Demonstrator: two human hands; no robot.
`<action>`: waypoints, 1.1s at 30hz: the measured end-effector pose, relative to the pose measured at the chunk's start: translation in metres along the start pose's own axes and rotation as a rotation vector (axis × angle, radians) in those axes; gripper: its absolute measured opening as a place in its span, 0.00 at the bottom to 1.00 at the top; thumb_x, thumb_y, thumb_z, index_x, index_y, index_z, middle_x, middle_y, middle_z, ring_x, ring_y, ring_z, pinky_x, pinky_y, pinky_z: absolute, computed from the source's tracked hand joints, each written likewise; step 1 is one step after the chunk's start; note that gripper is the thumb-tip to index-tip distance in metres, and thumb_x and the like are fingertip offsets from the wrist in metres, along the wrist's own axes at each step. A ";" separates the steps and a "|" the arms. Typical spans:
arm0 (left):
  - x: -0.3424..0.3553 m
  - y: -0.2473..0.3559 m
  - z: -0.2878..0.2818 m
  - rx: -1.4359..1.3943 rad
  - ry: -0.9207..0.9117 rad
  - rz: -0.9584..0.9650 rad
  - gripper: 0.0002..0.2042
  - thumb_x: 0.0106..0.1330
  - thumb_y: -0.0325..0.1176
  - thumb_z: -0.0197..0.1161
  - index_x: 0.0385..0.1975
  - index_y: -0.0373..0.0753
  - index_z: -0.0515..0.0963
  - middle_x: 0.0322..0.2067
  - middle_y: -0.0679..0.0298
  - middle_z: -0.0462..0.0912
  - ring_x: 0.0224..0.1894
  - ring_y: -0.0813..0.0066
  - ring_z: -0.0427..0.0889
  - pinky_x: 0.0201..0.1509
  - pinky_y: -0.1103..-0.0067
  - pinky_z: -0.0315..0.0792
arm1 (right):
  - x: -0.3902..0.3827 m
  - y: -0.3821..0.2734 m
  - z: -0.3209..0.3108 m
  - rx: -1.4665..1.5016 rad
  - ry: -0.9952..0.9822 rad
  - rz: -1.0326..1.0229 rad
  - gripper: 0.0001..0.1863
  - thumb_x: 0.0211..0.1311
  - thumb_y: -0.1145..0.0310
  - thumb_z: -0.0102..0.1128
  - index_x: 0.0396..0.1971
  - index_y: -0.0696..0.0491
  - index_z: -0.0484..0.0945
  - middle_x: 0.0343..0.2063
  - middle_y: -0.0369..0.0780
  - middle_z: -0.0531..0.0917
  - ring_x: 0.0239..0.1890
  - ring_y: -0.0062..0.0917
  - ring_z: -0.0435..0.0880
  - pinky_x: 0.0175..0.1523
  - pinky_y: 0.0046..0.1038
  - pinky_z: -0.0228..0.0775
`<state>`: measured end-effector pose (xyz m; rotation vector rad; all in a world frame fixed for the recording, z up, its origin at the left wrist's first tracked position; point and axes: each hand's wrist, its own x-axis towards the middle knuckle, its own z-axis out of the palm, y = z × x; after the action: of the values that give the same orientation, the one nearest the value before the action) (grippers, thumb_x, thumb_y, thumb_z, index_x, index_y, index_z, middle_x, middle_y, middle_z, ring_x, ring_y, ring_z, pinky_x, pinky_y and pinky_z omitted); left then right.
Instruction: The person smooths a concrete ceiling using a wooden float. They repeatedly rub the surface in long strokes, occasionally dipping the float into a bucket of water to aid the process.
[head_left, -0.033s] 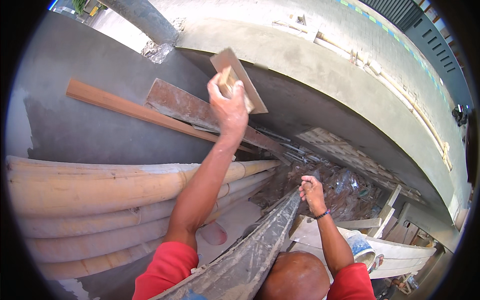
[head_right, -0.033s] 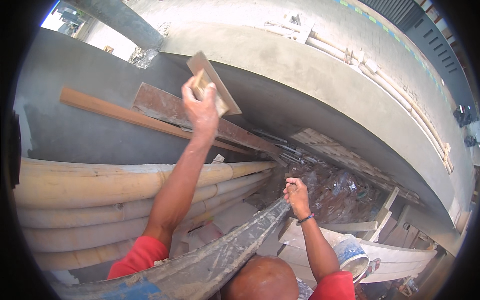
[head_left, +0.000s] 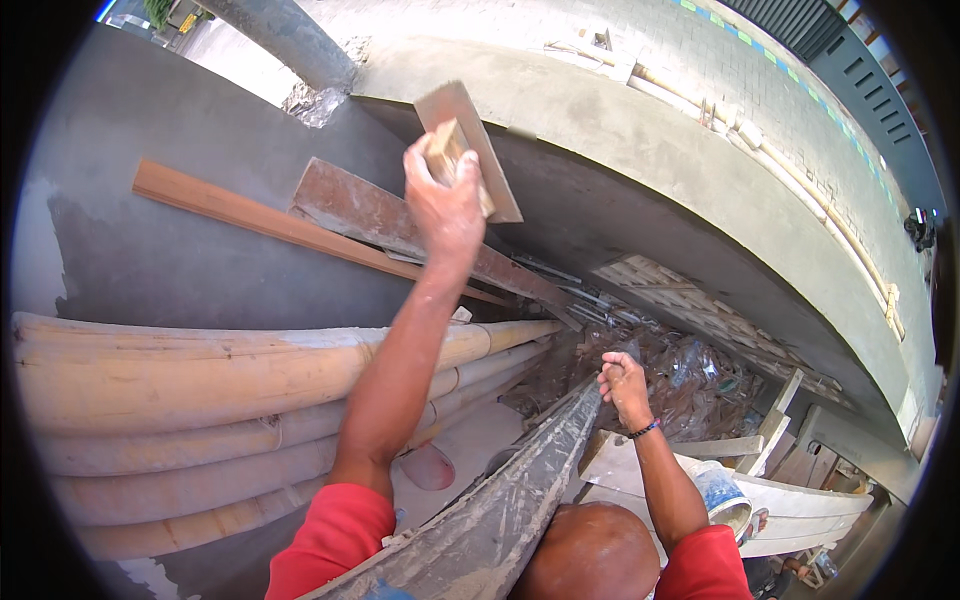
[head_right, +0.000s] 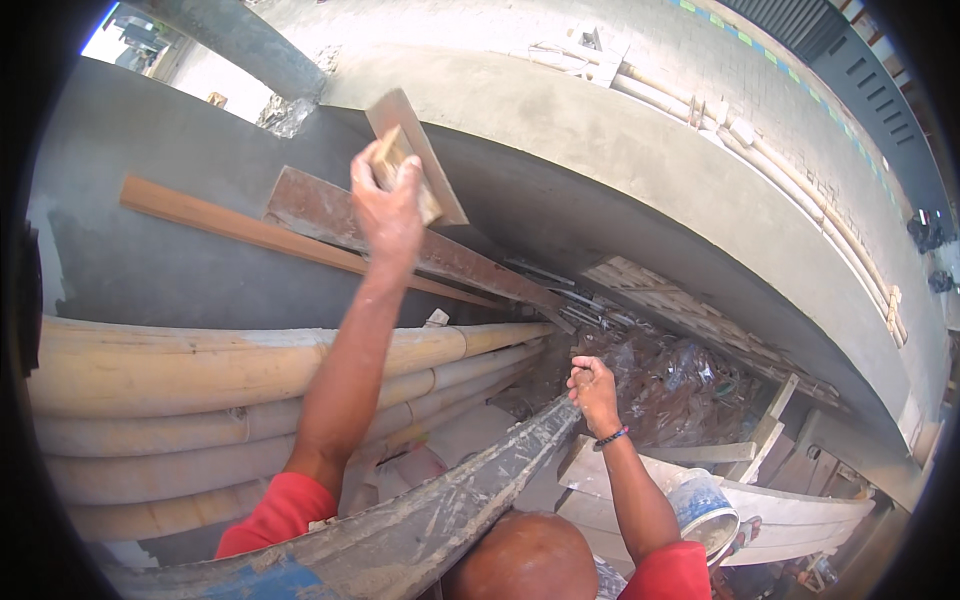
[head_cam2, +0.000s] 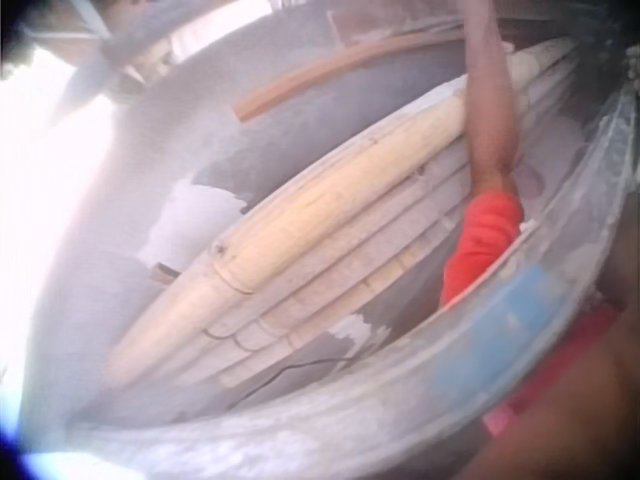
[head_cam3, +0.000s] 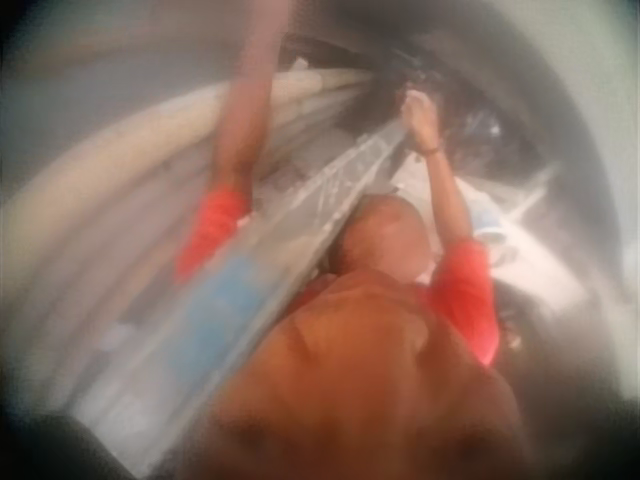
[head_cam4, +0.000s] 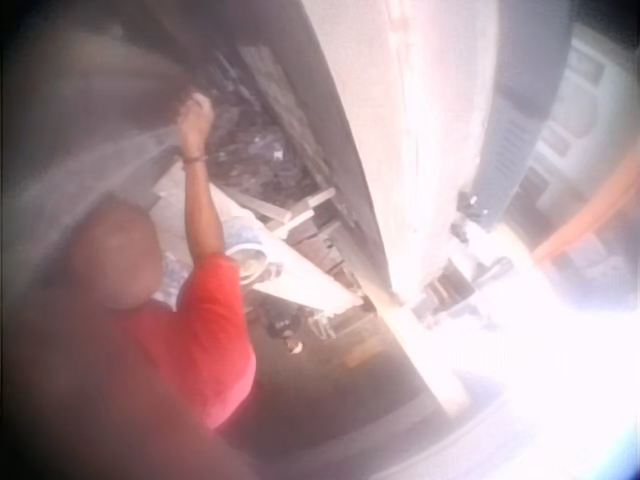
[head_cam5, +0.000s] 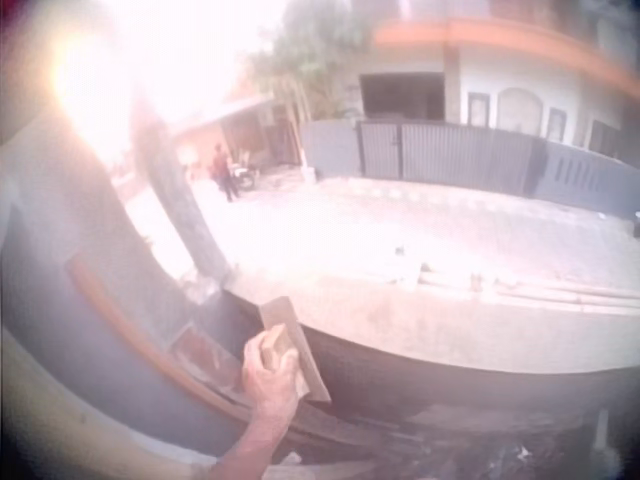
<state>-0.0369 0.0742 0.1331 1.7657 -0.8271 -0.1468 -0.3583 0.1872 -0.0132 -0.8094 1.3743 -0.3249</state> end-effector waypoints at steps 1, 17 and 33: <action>0.017 0.012 -0.010 0.064 -0.069 0.023 0.20 0.57 0.30 0.64 0.47 0.29 0.70 0.39 0.50 0.78 0.42 0.59 0.79 0.50 0.69 0.71 | 0.001 0.001 -0.001 -0.008 -0.004 0.004 0.11 0.63 0.73 0.50 0.45 0.58 0.73 0.25 0.34 0.77 0.19 0.13 0.72 0.21 0.17 0.64; -0.067 0.059 -0.008 -0.972 -1.446 -0.445 0.31 0.58 0.47 0.67 0.55 0.31 0.67 0.35 0.64 0.78 0.35 0.84 0.78 0.25 0.86 0.74 | -0.008 -0.145 0.008 0.709 -0.962 -0.269 0.36 0.55 0.54 0.62 0.59 0.59 0.65 0.47 0.50 0.78 0.44 0.36 0.82 0.46 0.37 0.76; -0.121 -0.036 0.007 -0.624 -0.899 -0.964 0.21 0.68 0.33 0.56 0.59 0.36 0.63 0.45 0.60 0.76 0.45 0.71 0.77 0.51 0.76 0.71 | 0.016 -0.362 -0.018 -0.779 -0.006 -1.175 0.25 0.51 0.71 0.63 0.51 0.58 0.73 0.43 0.43 0.80 0.43 0.29 0.79 0.50 0.29 0.71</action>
<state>-0.1140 0.1458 0.0623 1.2999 -0.3541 -1.7245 -0.2835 -0.0811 0.2198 -2.2456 0.8484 -0.6853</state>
